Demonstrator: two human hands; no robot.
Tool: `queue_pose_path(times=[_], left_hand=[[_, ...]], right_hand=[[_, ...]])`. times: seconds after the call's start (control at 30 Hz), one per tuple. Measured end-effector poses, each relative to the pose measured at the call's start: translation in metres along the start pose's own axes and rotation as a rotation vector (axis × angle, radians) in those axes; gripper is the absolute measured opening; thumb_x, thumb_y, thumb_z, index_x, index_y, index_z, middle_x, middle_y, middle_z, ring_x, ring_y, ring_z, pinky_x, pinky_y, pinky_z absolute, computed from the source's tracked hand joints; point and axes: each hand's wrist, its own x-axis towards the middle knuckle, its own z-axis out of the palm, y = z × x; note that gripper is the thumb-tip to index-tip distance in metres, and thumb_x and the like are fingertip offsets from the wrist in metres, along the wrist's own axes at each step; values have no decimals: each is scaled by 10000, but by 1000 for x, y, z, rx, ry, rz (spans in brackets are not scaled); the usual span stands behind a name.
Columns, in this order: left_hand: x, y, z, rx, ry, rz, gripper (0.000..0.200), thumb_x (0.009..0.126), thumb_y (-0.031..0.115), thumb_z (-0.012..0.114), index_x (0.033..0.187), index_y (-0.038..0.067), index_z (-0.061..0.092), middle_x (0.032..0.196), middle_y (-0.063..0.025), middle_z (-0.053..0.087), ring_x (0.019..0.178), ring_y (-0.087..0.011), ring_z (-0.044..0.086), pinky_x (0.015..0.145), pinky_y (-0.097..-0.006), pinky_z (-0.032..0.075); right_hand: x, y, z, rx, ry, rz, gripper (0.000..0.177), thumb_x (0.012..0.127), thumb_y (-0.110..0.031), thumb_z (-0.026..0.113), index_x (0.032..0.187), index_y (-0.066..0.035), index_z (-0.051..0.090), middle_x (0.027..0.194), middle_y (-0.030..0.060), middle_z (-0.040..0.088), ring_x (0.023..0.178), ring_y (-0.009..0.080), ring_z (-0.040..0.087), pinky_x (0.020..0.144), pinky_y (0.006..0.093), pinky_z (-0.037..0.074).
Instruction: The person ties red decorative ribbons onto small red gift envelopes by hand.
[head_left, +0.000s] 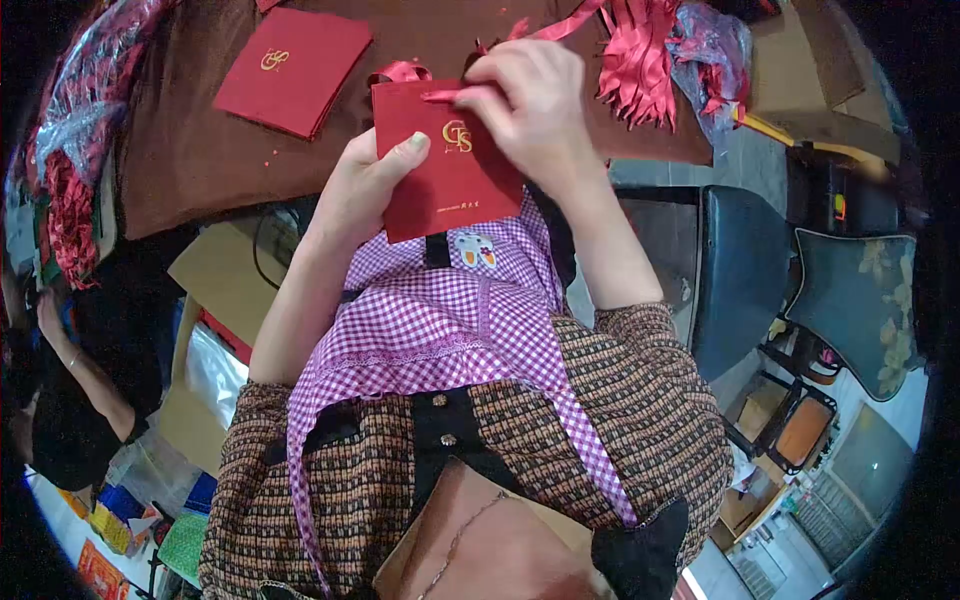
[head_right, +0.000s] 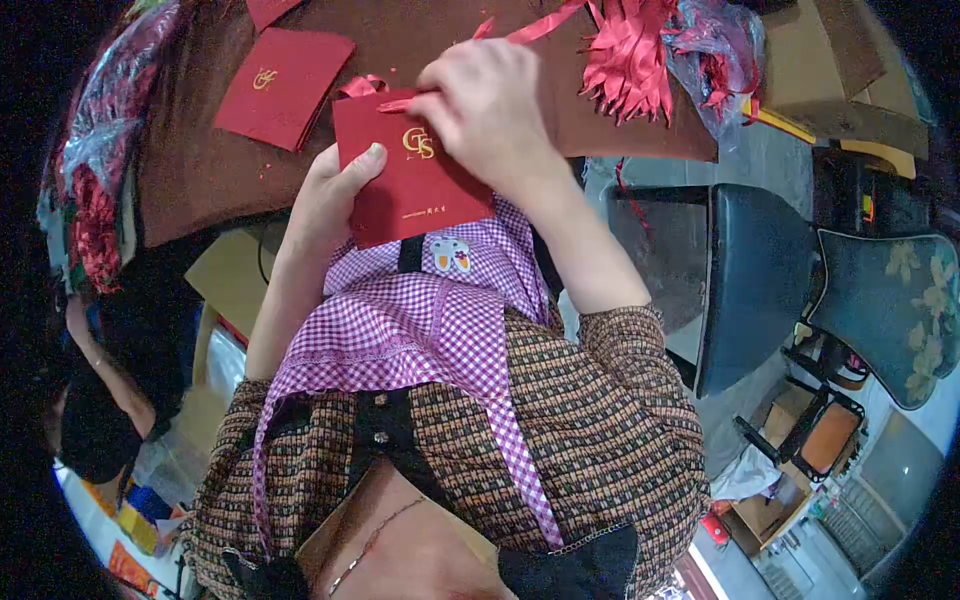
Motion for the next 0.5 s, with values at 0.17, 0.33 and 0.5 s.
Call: queue_pose_path(times=[0.17, 0.33, 0.5], left_hand=[[-2, -2, -1, 1, -5, 6, 317, 939, 214, 577, 1141, -30, 566, 1024, -70, 633, 874, -131, 617, 784, -295, 518], [-6, 5, -3, -98, 83, -50, 308, 940, 216, 575, 1125, -30, 574, 1013, -63, 635, 870, -126, 619, 777, -291, 518], [-7, 0, -13, -20, 38, -15, 293, 946, 216, 568, 1105, -30, 581, 1005, -60, 645, 867, -120, 623, 776, -286, 520]], right_hand=[[-10, -9, 11, 0, -55, -51, 144, 703, -129, 727, 804, -105, 629, 901, 18, 606, 936, 226, 562, 874, 393, 370], [-15, 0, 0, -22, -95, -71, 142, 700, -102, 714, 813, -97, 629, 927, 29, 609, 951, 231, 557, 888, 389, 363], [-12, 15, -14, 190, -84, 22, 112, 762, -103, 698, 857, -70, 648, 909, 46, 633, 919, 233, 576, 854, 355, 403]])
